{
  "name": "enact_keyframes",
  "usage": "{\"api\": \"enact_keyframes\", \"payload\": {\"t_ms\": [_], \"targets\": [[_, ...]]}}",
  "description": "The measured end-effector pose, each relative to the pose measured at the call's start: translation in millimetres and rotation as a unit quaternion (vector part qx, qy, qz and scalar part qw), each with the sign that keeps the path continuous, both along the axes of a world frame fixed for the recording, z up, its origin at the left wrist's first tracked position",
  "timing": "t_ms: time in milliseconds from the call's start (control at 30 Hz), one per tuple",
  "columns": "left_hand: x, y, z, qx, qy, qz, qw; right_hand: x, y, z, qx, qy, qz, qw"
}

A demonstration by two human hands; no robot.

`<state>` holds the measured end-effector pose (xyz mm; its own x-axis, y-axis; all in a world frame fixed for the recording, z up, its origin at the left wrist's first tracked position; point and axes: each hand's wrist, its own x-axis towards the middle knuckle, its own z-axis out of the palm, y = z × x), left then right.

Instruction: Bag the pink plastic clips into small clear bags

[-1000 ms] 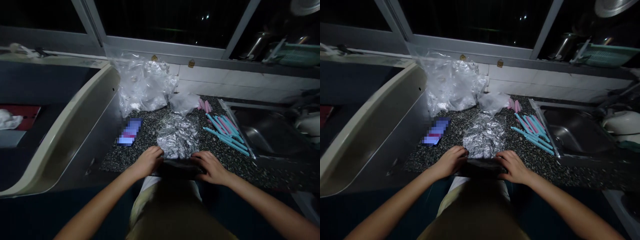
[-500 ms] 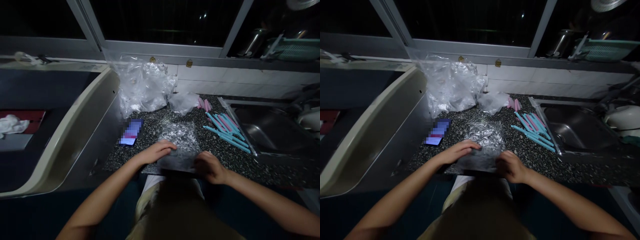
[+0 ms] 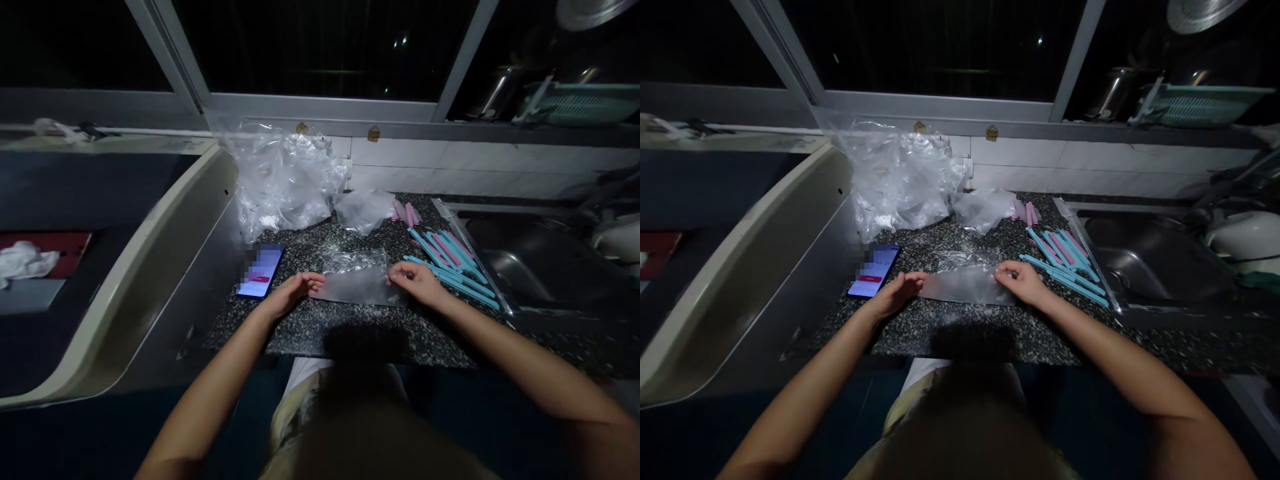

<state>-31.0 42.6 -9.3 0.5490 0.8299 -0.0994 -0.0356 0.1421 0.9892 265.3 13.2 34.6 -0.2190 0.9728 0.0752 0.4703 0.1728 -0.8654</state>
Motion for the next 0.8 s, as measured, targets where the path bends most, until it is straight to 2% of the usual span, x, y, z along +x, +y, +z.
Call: {"api": "enact_keyframes", "payload": {"t_ms": [133,233,300,433,533,667,733,800], "targets": [[14,4,-2.8,0.032,0.059,0.108,0.992,-5,40,-3.6,-0.071,0.036,-0.052,0.995],[27,10,-0.5,0.029,0.101,0.172,0.979,-6,65,-11.2,-0.062,-0.022,-0.083,0.994],[32,14,-0.8,0.037,0.144,0.204,0.968,-7,78,-16.5,-0.046,-0.101,-0.098,0.989],[36,16,-6.0,0.084,0.270,0.191,0.940,-11,91,-25.0,-0.035,-0.276,-0.116,0.953],[37,14,-6.8,0.118,0.375,0.160,0.906,-17,92,-28.9,-0.043,-0.318,-0.123,0.939],[36,8,2.7,0.148,0.498,0.127,0.845,-16,88,-25.8,-0.040,-0.363,-0.137,0.921],[34,6,10.1,0.158,0.533,0.114,0.823,-11,84,-19.0,0.003,-0.395,-0.154,0.906],[32,3,17.0,0.190,0.546,0.132,0.805,-5,77,-10.9,0.096,-0.413,-0.160,0.891]]}}
